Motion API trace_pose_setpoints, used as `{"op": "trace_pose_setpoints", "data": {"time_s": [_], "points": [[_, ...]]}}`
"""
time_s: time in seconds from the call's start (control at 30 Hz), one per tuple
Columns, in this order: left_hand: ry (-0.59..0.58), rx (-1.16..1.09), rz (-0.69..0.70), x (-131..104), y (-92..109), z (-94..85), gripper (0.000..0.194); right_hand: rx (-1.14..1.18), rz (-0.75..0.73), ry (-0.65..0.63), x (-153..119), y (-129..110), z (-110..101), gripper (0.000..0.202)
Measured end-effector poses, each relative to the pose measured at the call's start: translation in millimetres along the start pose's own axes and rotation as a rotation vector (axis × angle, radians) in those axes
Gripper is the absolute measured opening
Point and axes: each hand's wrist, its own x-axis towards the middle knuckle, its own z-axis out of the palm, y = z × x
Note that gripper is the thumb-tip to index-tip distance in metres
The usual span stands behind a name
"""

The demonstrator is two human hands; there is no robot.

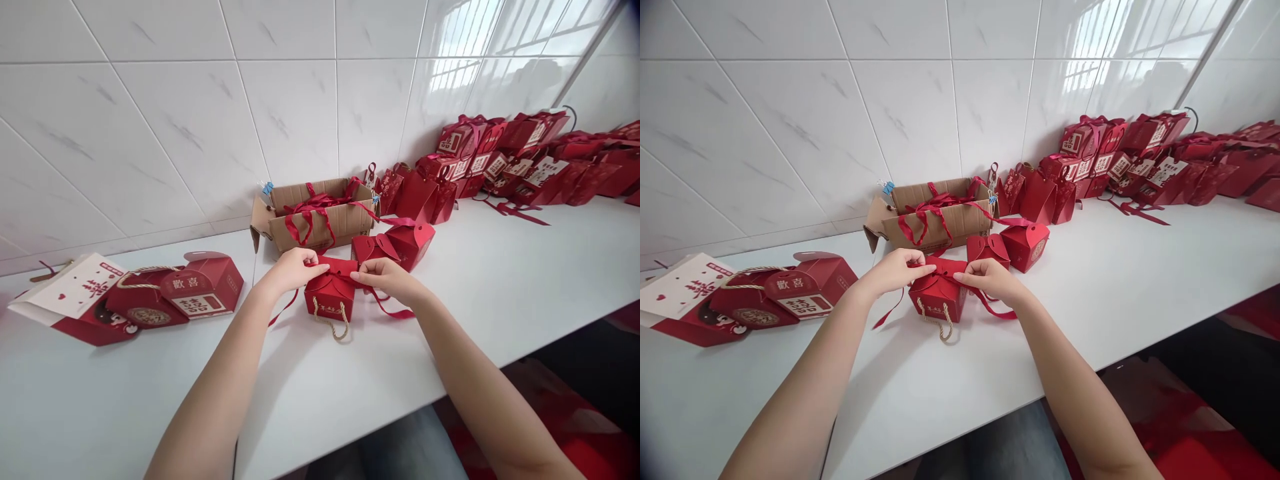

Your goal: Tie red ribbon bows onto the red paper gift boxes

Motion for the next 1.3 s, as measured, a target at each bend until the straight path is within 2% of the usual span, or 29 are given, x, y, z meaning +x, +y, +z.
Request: {"op": "trace_pose_setpoints", "data": {"time_s": [0.27,0.4,0.53,0.67,0.9,1.03,1.17,1.3], "points": [[-0.01,0.051,0.042,2,-5,-0.3,0.032,-0.121,0.011,-0.026,3,8,-10,0.046],[0.002,0.068,0.025,2,-3,2.5,0.033,-0.157,0.024,-0.114,1,6,-14,0.042],[-0.03,0.08,-0.001,2,-1,3.2,0.033,0.024,-0.084,-0.209,-1,4,-17,0.034],[-0.085,0.102,-0.027,-2,1,4.9,0.036,0.235,-0.227,-0.165,-2,4,-15,0.025],[-0.176,0.206,-0.063,-18,17,8.6,0.034,0.323,-0.306,-0.149,-2,3,-4,0.025],[-0.147,0.301,-0.071,-23,23,9.4,0.042,0.374,-0.32,-0.046,-1,3,2,0.025],[-0.105,0.32,-0.075,-21,19,10.1,0.037,0.471,-0.322,-0.051,0,5,3,0.04],[0.056,0.22,0.005,-18,20,9.0,0.024,0.483,-0.332,-0.035,0,6,3,0.043]]}}
